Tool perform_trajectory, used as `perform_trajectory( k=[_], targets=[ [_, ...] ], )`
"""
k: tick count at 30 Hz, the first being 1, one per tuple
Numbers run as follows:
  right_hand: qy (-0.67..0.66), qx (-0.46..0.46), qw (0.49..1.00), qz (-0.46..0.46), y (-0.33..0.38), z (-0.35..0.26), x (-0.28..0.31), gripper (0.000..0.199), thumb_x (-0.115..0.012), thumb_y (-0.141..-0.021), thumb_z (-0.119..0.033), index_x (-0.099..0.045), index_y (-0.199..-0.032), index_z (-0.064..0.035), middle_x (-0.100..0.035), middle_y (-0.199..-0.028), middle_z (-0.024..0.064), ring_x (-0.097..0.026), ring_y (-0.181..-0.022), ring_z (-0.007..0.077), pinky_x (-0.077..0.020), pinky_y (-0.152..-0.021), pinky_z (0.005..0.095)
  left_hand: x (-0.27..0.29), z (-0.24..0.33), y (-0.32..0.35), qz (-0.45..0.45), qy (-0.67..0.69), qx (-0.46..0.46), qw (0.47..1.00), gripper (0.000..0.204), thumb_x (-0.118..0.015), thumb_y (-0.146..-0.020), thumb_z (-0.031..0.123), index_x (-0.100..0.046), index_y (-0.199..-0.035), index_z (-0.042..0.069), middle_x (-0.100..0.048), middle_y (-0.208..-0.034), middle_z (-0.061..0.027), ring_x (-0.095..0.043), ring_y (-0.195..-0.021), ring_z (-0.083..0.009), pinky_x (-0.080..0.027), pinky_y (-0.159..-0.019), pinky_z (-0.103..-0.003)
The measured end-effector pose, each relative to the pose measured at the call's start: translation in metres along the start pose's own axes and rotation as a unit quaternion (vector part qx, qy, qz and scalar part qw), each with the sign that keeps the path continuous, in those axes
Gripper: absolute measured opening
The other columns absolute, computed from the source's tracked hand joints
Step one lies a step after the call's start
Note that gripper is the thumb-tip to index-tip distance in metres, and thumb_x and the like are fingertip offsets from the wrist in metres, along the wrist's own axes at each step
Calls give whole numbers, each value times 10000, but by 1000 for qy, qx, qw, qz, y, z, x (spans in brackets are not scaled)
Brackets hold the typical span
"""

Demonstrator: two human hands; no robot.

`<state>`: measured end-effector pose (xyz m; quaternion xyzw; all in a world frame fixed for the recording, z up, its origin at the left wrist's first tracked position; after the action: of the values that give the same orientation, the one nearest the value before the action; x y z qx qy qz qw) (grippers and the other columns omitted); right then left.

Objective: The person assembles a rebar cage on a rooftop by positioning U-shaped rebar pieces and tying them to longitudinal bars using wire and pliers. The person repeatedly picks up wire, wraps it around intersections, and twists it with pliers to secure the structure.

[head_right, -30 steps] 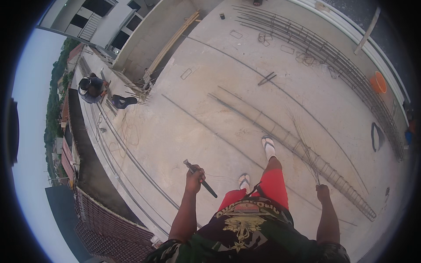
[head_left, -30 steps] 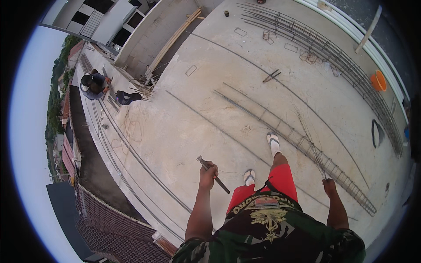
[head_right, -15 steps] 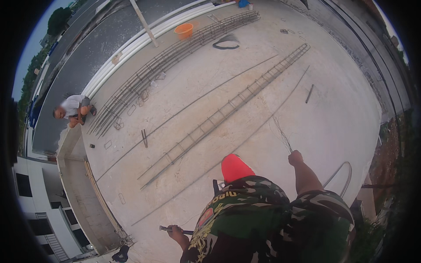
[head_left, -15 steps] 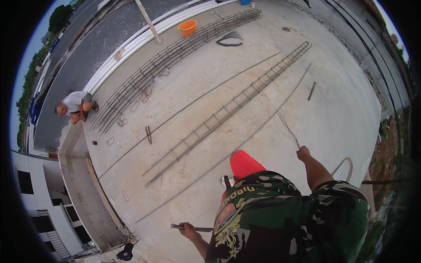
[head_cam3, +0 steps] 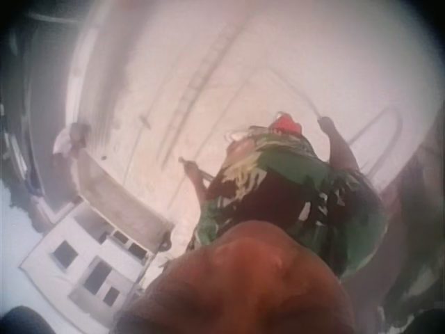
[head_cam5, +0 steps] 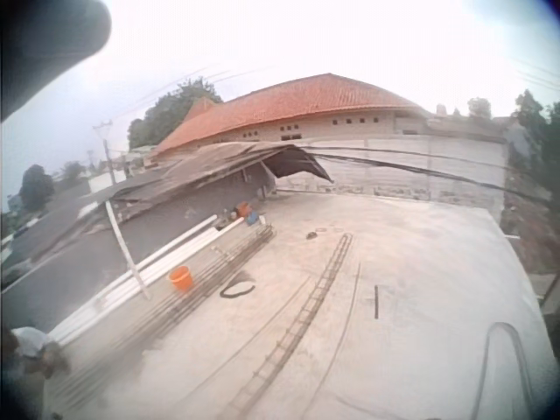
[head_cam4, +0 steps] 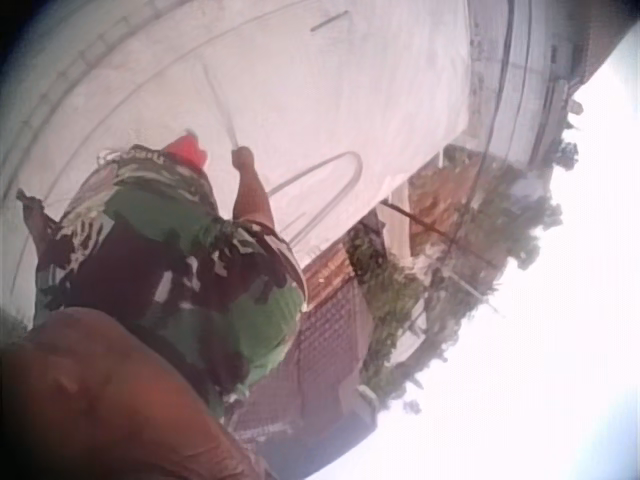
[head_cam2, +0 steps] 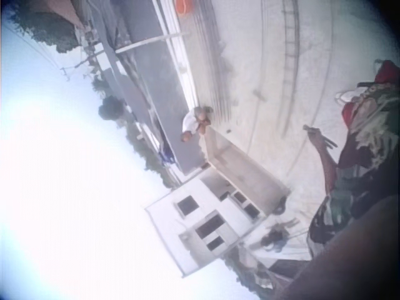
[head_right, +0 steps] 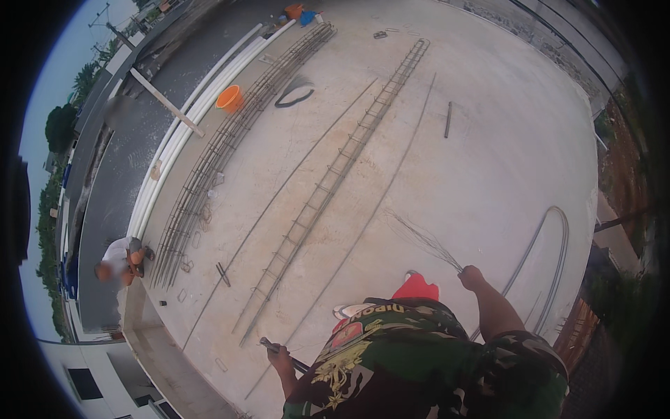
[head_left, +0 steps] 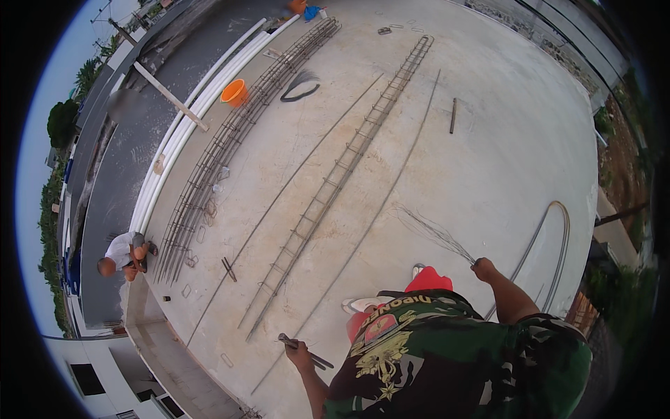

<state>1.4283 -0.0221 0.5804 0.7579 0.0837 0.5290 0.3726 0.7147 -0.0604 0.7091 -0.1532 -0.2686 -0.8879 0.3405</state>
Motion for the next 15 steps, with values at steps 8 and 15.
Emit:
perform_trajectory(
  k=[8,15],
  targets=[
    [-113,-148,982,-25,46,153,-1,372,-592,-809,-321,-651,-816,46,-643,-868,253,-616,-878,401,-490,-780,453,-128,76,24,-70,-219,-97,968,120,-543,-695,37,-519,-810,13,-541,-683,-90,-520,-627,-196,-438,-609,-334],
    [-431,-320,844,-4,-9,175,11,223,-612,-826,-209,-543,-759,-8,-501,-560,104,-506,-419,254,-393,-382,416,-189,37,-19,-118,-333,-25,935,298,-612,-644,84,-580,-925,-9,-626,-809,-153,-635,-740,-273,-496,-673,-369]
  ],
)
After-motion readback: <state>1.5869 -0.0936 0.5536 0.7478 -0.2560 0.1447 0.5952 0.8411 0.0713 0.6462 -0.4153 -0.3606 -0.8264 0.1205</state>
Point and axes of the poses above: each hand's wrist, its own y-axis away from the middle knuckle, its own x-axis out of the back of the hand, z = x × y, the point moved 7 cm from there along -y, towards the middle knuckle
